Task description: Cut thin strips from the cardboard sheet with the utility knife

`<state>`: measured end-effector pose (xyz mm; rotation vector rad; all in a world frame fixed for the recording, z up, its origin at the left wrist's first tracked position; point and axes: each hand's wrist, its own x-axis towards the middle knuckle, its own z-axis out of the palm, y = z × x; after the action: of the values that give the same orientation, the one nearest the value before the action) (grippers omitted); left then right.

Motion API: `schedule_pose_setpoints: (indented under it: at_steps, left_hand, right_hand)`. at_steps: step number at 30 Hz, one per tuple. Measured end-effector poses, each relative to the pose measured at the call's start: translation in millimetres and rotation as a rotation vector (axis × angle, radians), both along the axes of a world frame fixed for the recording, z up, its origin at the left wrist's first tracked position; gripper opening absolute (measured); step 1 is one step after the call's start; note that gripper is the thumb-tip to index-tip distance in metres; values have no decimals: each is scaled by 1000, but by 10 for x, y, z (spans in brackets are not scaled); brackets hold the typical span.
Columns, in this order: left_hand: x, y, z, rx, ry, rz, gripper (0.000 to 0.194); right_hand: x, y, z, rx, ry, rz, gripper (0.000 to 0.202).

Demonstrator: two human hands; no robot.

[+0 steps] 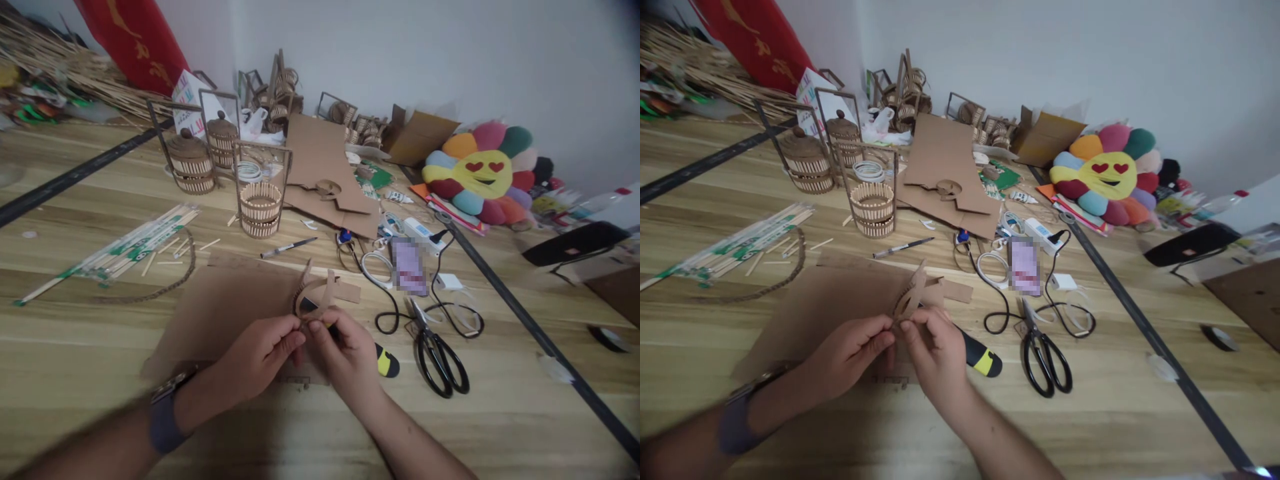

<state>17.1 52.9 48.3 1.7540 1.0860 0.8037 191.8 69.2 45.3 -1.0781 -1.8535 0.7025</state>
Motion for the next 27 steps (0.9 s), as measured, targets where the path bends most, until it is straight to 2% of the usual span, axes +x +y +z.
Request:
schedule_pose_setpoints:
  at_steps: [3, 10, 15, 17, 19, 21, 23, 25, 27]
  left_hand:
    - [8, -15, -4, 5, 7, 7, 37]
    - [8, -23, -16, 77, 15, 13, 35]
    - [-41, 20, -46, 404, 258, 139, 32]
    - [-64, 30, -69, 518, 380, 159, 36]
    - [-76, 31, -93, 600, 467, 169, 41]
    - [-76, 23, -111, 659, 519, 162, 44]
    - [-70, 14, -120, 688, 550, 150, 45]
    - [-65, 7, -119, 692, 560, 145, 45]
    - [-65, 3, -114, 670, 545, 153, 44]
  right_hand:
    - [3, -1, -20, -35, 26, -10, 15]
    - [-8, -8, 18, 102, 52, -9, 10]
    - [9, 18, 39, 184, 58, 42, 15]
    - [28, 59, 22, 109, 82, -8, 12]
    - [44, 114, -9, -85, 162, -37, 11]
    - [48, 164, -42, -321, 296, 15, 24]
    - [42, 190, -63, -484, 441, 92, 41]
    - [32, 185, -65, -549, 520, 117, 44]
    - [22, 157, -56, -572, 515, 96, 34]
